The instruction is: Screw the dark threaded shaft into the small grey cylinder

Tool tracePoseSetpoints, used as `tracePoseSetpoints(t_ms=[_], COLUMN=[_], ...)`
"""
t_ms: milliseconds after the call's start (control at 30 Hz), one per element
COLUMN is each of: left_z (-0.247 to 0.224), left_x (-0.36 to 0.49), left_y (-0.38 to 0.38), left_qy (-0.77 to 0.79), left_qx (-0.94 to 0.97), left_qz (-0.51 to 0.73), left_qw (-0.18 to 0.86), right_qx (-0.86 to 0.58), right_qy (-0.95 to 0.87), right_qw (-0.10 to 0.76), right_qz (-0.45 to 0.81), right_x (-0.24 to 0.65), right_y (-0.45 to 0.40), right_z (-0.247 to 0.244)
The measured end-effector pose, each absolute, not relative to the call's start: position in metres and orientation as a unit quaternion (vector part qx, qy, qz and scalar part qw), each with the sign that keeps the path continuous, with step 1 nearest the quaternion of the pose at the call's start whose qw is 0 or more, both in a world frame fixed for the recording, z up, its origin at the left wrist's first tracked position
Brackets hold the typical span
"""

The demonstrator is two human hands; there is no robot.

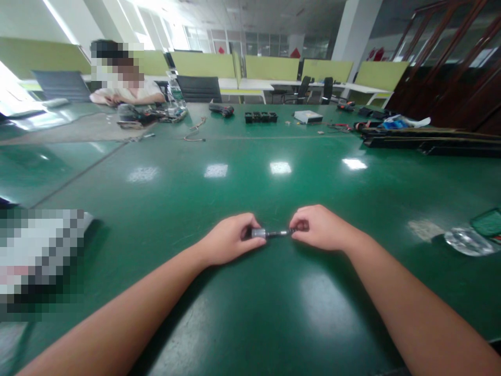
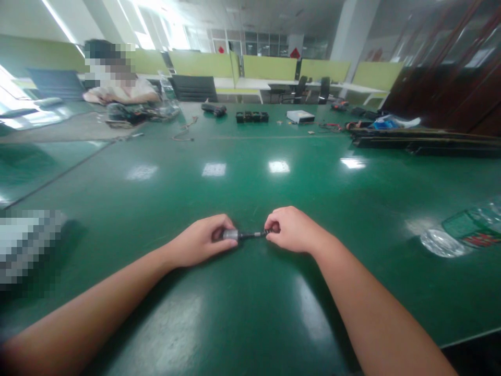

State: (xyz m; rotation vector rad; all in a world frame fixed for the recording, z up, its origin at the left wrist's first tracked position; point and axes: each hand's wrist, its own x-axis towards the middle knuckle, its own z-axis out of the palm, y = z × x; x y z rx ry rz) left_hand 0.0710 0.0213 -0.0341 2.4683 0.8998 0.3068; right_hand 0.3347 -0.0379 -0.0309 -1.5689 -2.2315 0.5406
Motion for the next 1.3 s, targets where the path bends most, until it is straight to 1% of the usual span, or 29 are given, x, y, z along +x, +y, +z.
tracePoseSetpoints(t_ms=[167,333,400,600,1000,1300], left_z=[-0.035,-0.035,-0.036,-0.037,-0.036,-0.033], left_x=[0.071,0.073,0.073,0.072,0.074,0.075], left_y=[0.022,0.022,0.022,0.023,0.022,0.021], left_qy=[0.332,0.334,0.337,0.329,0.33,0.335], left_qx=[0.904,0.903,0.901,0.902,0.903,0.901], left_qz=[0.111,0.115,0.117,0.119,0.119,0.119], left_qw=[0.244,0.246,0.248,0.253,0.248,0.248], right_qx=[-0.537,-0.477,-0.464,-0.461,-0.467,-0.47], right_qy=[-0.798,-0.831,-0.825,-0.802,-0.819,-0.82], right_qw=[0.196,0.235,0.264,0.293,0.28,0.273], right_qz=[0.192,0.162,0.186,0.239,0.183,0.177], right_x=[0.329,0.314,0.309,0.309,0.299,0.294], right_y=[-0.038,-0.037,-0.036,-0.037,-0.034,-0.033], right_z=[-0.033,-0.039,-0.042,-0.047,-0.05,-0.049])
